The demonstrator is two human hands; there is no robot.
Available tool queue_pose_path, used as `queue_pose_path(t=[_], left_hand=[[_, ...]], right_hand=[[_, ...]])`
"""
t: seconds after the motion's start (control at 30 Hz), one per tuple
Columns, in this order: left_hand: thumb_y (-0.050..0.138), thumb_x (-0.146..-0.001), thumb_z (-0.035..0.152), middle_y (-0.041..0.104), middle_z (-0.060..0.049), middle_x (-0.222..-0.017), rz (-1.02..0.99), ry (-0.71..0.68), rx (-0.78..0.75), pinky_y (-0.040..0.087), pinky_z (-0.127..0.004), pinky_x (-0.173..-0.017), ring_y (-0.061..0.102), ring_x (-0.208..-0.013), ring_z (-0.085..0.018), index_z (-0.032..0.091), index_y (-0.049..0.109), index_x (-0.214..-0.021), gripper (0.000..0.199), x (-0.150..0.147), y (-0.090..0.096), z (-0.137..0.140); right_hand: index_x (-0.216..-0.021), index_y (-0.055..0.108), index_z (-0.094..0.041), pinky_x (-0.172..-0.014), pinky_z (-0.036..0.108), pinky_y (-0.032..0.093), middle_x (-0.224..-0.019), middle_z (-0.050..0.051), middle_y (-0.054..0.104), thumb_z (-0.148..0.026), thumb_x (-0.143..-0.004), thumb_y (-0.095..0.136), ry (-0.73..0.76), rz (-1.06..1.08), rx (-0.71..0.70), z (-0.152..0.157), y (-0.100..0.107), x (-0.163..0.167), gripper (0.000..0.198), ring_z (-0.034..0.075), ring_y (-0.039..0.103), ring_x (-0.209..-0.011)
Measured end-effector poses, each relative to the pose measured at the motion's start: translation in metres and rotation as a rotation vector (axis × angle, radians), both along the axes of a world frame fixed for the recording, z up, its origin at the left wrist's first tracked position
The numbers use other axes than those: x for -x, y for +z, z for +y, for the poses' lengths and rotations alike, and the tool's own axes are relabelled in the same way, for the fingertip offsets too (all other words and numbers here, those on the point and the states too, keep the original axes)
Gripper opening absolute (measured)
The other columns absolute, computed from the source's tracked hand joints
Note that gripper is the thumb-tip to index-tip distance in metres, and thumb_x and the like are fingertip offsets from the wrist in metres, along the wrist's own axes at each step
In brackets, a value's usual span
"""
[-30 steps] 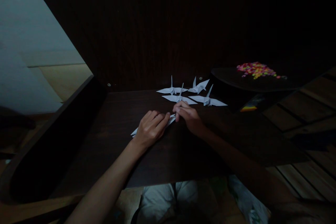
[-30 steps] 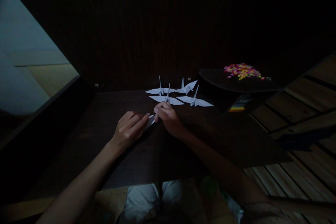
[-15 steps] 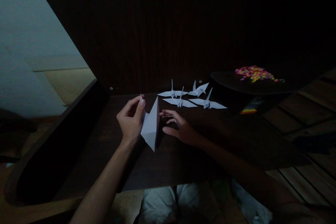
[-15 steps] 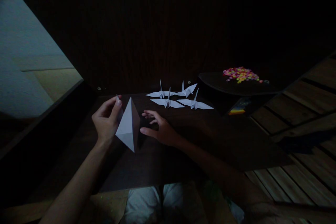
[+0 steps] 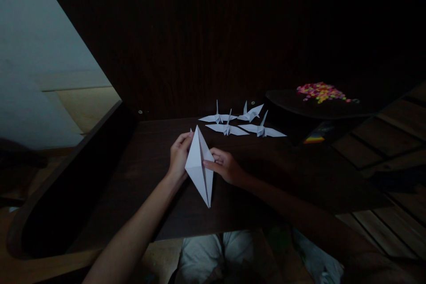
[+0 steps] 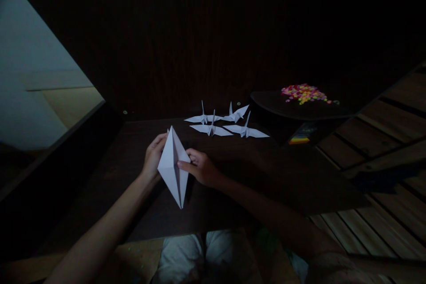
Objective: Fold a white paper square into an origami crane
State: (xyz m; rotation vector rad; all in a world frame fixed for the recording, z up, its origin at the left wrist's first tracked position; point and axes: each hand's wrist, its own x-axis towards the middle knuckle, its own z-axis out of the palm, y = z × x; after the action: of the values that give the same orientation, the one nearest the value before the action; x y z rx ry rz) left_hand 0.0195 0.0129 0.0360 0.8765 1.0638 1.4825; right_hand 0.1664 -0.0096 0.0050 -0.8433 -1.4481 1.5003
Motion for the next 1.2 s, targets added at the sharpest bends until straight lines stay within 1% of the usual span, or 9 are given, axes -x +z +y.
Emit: queue_pose_path(t=[0.17,0.23,0.33,0.43,0.63,0.83,0.93,1.07,1.2], left_hand=[[0.068,-0.068,0.059,0.065,-0.003,-0.067,-0.112,-0.205,0.139,0.045,-0.026,-0.054,0.061,-0.059,-0.017,0.014,0.066,-0.08,0.047,0.002,-0.005,0.004],[0.068,-0.067,0.062,0.067,-0.006,-0.068,-0.134,-0.289,0.154,0.047,-0.027,-0.055,0.063,-0.061,-0.019,0.013,0.067,-0.08,0.051,0.004,-0.005,0.004],[0.083,-0.059,0.043,0.07,-0.004,-0.072,-0.029,-0.352,0.124,0.049,-0.025,-0.06,0.064,-0.064,-0.016,0.013,0.068,-0.082,0.04,0.005,-0.005,0.0],[0.087,-0.055,0.028,0.072,-0.004,-0.08,0.086,-0.402,0.127,0.05,-0.025,-0.067,0.065,-0.069,-0.015,0.013,0.069,-0.086,0.039,0.004,-0.008,-0.004],[0.088,-0.053,0.027,0.071,-0.003,-0.073,0.137,-0.41,0.109,0.051,-0.023,-0.062,0.065,-0.066,-0.015,0.013,0.069,-0.079,0.035,0.002,-0.016,-0.004],[0.088,-0.053,0.028,0.071,-0.004,-0.074,0.155,-0.491,0.101,0.051,-0.025,-0.061,0.065,-0.065,-0.016,0.013,0.069,-0.079,0.036,0.001,-0.018,-0.005],[0.087,-0.055,0.031,0.07,-0.003,-0.075,0.195,-0.446,0.039,0.05,-0.024,-0.061,0.063,-0.065,-0.015,0.013,0.066,-0.081,0.038,-0.001,-0.02,-0.006],[0.084,-0.059,0.032,0.068,-0.001,-0.078,0.359,-0.289,-0.096,0.047,-0.021,-0.058,0.06,-0.065,-0.013,0.015,0.064,-0.089,0.04,-0.004,-0.025,-0.006],[0.083,-0.061,0.035,0.066,-0.002,-0.074,0.466,-0.222,-0.122,0.046,-0.022,-0.058,0.058,-0.065,-0.013,0.014,0.067,-0.079,0.031,-0.005,-0.026,-0.007]], right_hand=[[-0.076,0.062,-0.021,-0.063,0.031,0.049,-0.073,0.001,0.069,-0.05,-0.068,0.074,-0.109,0.005,0.077,0.006,-0.001,-0.005,0.033,0.02,0.065,-0.067],[-0.074,0.061,-0.02,-0.061,0.031,0.048,-0.071,0.0,0.068,-0.049,-0.067,0.075,-0.151,0.007,0.089,0.009,0.0,-0.008,0.032,0.019,0.064,-0.065],[-0.074,0.061,-0.02,-0.054,0.028,0.045,-0.067,0.0,0.067,-0.047,-0.067,0.075,-0.209,-0.001,0.081,0.015,-0.001,-0.013,0.031,0.017,0.061,-0.059],[-0.073,0.061,-0.019,-0.048,0.025,0.042,-0.065,0.0,0.066,-0.047,-0.065,0.076,-0.259,-0.007,0.082,0.02,-0.003,-0.017,0.032,0.016,0.059,-0.054],[-0.076,0.065,-0.017,-0.045,0.024,0.042,-0.064,0.0,0.066,-0.049,-0.066,0.074,-0.271,0.003,0.122,0.022,-0.002,-0.018,0.034,0.015,0.059,-0.054],[-0.079,0.07,-0.016,-0.059,0.031,0.051,-0.076,0.005,0.072,-0.042,-0.059,0.081,-0.232,0.032,0.137,0.021,-0.002,-0.018,0.035,0.021,0.066,-0.066],[-0.08,0.07,-0.016,-0.062,0.033,0.052,-0.079,0.006,0.073,-0.041,-0.058,0.082,-0.288,0.029,0.1,0.023,-0.004,-0.019,0.035,0.023,0.067,-0.07],[-0.077,0.069,-0.017,-0.064,0.034,0.052,-0.08,0.006,0.073,-0.041,-0.059,0.08,-0.345,0.02,0.009,0.024,-0.006,-0.019,0.032,0.023,0.066,-0.073],[-0.075,0.067,-0.018,-0.064,0.035,0.052,-0.077,0.005,0.071,-0.041,-0.062,0.079,-0.358,-0.007,-0.059,0.025,-0.009,-0.02,0.029,0.023,0.066,-0.073]])
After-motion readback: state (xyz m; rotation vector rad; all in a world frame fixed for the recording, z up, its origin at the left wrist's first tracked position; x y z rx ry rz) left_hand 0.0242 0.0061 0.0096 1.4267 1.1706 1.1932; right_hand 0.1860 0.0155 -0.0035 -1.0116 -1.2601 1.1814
